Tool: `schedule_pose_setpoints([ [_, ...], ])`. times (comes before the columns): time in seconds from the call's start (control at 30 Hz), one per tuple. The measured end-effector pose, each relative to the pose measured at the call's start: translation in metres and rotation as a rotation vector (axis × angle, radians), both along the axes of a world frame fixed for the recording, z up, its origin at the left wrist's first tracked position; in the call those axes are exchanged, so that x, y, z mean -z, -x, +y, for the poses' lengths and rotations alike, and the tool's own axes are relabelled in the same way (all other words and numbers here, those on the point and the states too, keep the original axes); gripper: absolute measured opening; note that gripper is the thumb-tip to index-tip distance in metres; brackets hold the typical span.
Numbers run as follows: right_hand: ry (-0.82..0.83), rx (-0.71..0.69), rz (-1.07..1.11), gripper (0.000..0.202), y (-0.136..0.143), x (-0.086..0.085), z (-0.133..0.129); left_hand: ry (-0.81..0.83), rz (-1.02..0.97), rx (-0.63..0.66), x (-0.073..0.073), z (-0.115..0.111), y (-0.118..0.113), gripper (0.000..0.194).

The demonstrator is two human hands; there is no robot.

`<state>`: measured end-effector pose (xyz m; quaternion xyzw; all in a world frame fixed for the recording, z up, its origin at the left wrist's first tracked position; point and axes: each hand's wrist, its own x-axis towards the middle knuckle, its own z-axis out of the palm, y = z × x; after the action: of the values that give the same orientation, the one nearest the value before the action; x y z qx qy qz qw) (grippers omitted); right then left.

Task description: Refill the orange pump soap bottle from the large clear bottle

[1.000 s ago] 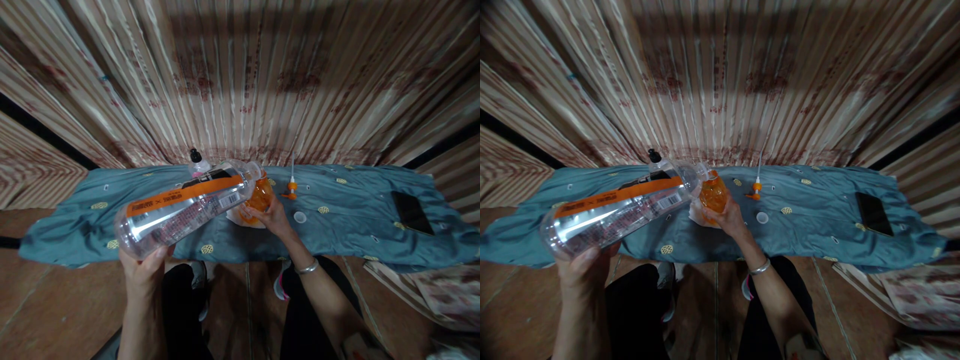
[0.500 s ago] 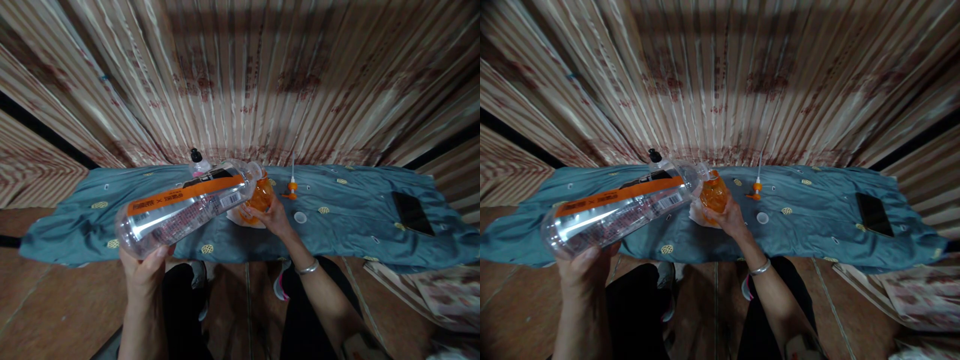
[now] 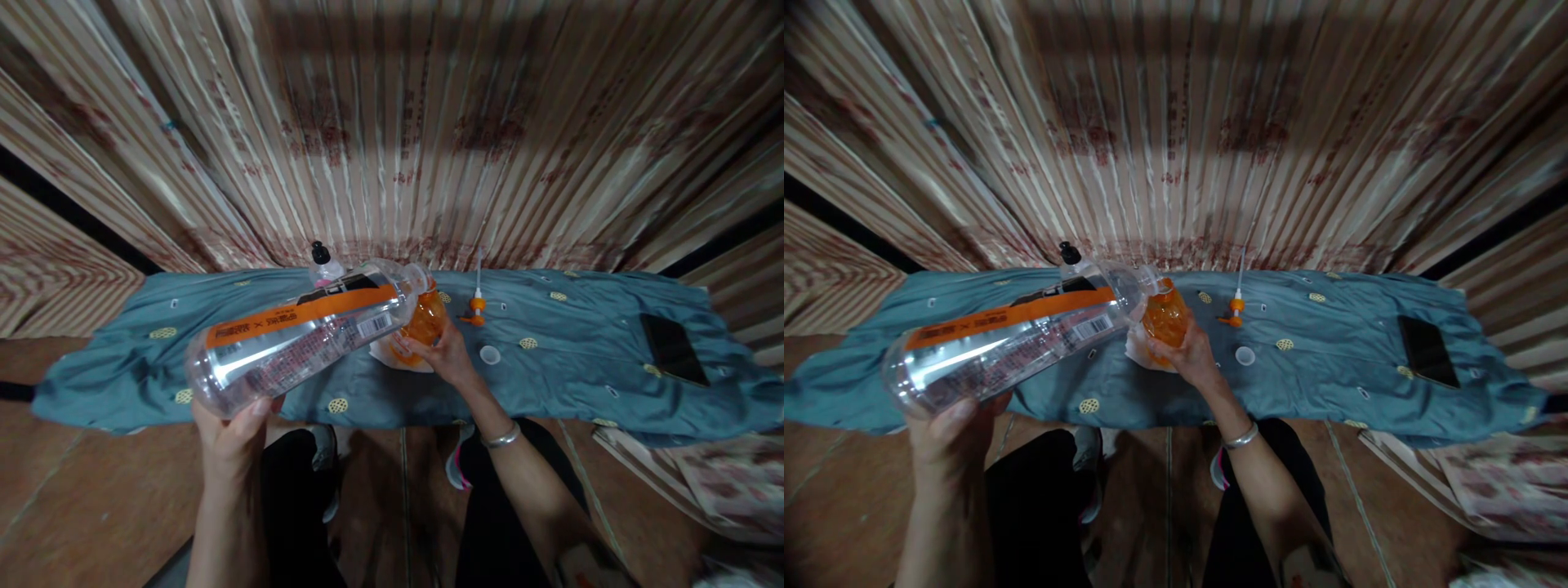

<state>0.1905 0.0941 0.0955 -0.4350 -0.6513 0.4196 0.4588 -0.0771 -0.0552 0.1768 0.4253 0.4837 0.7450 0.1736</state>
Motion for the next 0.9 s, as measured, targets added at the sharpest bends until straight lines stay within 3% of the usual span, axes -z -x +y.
schedule_pose_setpoints([
  [0.1,-0.003,-0.007,0.001,0.076,0.0,0.0,0.001,-0.024,-0.048,0.081,-0.001,0.001,0.001,0.062],
  [0.23,-0.009,0.004,0.004,0.079,-0.001,0.001,0.001,-0.055,0.034,0.142,-0.001,0.004,0.007,0.054],
  [0.43,0.0,0.036,0.006,0.081,0.0,0.002,0.0,-0.089,0.025,0.218,-0.005,0.012,0.012,0.06],
  [0.9,-0.043,0.046,-0.033,0.076,0.001,0.004,-0.001,-0.044,0.031,0.213,-0.013,0.024,0.02,0.069],
])
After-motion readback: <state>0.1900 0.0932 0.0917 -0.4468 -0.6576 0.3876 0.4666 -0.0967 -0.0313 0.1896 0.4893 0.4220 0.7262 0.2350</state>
